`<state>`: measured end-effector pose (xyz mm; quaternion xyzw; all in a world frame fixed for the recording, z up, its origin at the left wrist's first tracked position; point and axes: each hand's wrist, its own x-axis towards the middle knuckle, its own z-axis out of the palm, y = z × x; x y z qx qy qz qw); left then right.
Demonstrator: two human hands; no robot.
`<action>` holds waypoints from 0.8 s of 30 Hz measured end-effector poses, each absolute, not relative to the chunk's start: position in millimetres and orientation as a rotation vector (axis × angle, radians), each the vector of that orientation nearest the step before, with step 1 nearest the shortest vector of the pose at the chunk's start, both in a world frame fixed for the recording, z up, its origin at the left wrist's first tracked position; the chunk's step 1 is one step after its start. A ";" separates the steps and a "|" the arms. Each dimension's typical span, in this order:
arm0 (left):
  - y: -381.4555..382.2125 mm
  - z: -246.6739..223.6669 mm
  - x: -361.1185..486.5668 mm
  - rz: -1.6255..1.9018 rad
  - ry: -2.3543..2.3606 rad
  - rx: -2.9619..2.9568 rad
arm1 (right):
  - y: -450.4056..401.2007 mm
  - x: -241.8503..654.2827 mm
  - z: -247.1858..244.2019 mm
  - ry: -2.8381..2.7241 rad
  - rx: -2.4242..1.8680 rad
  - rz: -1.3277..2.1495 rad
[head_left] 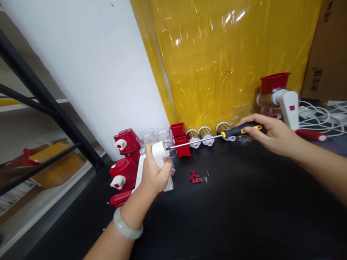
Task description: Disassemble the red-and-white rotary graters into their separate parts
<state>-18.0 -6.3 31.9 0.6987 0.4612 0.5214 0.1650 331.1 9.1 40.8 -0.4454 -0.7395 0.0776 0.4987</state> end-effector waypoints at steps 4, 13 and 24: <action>-6.1 29.9 -18.9 1.476 1.316 1.998 | 9.5 332.6 41.3 -1.793 -1.046 0.127; -1.4 22.8 -16.6 1.405 1.238 1.907 | 7.4 334.8 45.6 -1.772 -0.868 0.004; -4.7 23.0 -2.4 1.253 1.326 1.705 | 19.0 331.2 31.6 -1.688 -1.109 0.463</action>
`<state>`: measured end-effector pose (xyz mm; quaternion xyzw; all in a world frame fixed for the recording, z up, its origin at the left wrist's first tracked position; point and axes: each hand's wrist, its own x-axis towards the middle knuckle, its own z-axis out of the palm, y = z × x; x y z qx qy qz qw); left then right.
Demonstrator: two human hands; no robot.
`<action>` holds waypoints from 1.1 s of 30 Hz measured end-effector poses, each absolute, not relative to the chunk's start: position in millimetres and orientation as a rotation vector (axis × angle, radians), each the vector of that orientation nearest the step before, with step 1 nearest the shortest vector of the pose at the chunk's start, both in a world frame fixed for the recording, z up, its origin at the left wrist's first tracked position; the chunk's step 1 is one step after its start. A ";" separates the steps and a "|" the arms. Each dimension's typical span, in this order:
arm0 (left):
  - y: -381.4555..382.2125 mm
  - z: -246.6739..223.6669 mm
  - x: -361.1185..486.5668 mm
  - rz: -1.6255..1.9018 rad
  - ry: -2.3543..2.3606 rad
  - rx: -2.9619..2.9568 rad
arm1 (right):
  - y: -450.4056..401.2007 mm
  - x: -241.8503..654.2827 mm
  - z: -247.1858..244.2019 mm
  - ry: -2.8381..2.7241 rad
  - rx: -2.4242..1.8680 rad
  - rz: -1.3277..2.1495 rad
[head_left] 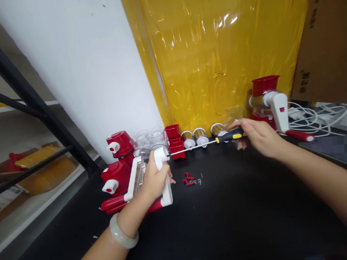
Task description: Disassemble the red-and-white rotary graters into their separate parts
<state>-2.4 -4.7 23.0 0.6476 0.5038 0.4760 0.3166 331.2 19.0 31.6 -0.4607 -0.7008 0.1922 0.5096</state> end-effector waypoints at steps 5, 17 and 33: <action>-4.6 26.4 -4.3 1.239 1.453 1.792 | 18.9 328.0 33.8 -1.847 -1.246 0.109; 5.5 16.8 -11.0 1.230 1.323 1.723 | 20.0 328.9 34.0 -1.813 -1.060 0.166; 0.5 14.3 2.2 1.108 1.213 1.547 | 21.1 338.7 36.5 -1.677 -0.992 0.448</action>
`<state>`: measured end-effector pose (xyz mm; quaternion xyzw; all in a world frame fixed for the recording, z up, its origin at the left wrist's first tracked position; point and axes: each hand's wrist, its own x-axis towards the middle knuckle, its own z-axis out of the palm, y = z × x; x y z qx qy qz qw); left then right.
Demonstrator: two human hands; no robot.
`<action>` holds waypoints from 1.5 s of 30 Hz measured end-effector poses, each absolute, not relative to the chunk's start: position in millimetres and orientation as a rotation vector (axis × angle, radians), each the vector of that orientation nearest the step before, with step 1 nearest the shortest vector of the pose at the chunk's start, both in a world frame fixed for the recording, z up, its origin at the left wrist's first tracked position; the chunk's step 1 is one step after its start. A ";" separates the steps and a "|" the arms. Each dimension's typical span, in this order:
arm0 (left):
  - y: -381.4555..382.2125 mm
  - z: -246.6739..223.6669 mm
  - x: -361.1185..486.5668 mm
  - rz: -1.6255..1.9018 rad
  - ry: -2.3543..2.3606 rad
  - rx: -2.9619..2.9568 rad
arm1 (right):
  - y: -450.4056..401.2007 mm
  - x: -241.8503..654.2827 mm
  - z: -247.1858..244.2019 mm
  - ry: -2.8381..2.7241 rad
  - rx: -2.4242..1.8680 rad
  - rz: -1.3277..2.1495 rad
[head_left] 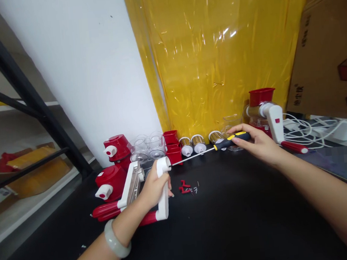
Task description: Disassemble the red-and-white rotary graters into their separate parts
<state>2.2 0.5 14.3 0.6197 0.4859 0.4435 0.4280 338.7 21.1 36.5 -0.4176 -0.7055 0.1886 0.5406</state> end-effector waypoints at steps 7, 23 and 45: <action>-1.5 17.3 5.2 1.113 1.193 1.389 | 24.2 340.1 35.9 -1.814 -1.215 0.341; 0.8 13.7 3.7 1.116 1.194 1.367 | 23.7 341.3 31.2 -1.825 -0.992 0.495; 2.2 4.1 0.3 1.169 1.274 1.540 | 28.7 339.2 23.2 -1.764 -1.135 0.649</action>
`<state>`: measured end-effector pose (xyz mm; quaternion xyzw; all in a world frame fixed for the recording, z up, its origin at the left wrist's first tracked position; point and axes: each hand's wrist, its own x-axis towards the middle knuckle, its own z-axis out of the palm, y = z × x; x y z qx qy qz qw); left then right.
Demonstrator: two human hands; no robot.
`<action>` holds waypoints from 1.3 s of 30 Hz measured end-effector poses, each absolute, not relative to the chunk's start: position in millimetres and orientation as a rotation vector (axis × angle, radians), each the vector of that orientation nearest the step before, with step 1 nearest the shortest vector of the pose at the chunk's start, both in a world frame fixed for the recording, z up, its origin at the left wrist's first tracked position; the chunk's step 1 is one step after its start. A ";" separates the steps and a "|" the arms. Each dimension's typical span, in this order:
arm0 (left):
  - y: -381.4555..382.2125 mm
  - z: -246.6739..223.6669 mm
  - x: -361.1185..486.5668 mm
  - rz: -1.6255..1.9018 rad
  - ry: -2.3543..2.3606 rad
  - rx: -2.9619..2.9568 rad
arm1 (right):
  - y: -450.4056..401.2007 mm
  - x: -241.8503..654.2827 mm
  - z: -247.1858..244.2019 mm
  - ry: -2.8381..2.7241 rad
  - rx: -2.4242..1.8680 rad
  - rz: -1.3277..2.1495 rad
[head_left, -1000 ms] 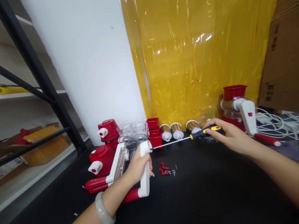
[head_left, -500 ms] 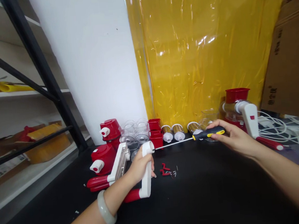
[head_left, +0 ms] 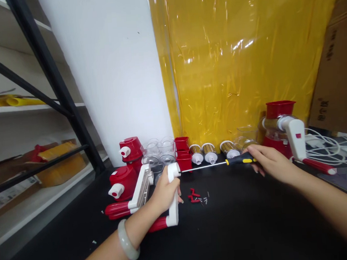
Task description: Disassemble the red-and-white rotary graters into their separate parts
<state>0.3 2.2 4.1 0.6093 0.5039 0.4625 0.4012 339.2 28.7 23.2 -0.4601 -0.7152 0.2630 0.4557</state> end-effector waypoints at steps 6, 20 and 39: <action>2.9 1.3 0.4 1.135 1.258 1.528 | 29.0 339.4 27.9 -1.826 -1.161 0.509; 1.7 4.8 4.8 1.106 1.238 1.455 | 32.0 349.7 27.1 -1.774 -0.981 0.662; -0.2 3.8 9.3 1.069 1.184 1.481 | 43.1 353.9 19.5 -1.711 -1.168 0.620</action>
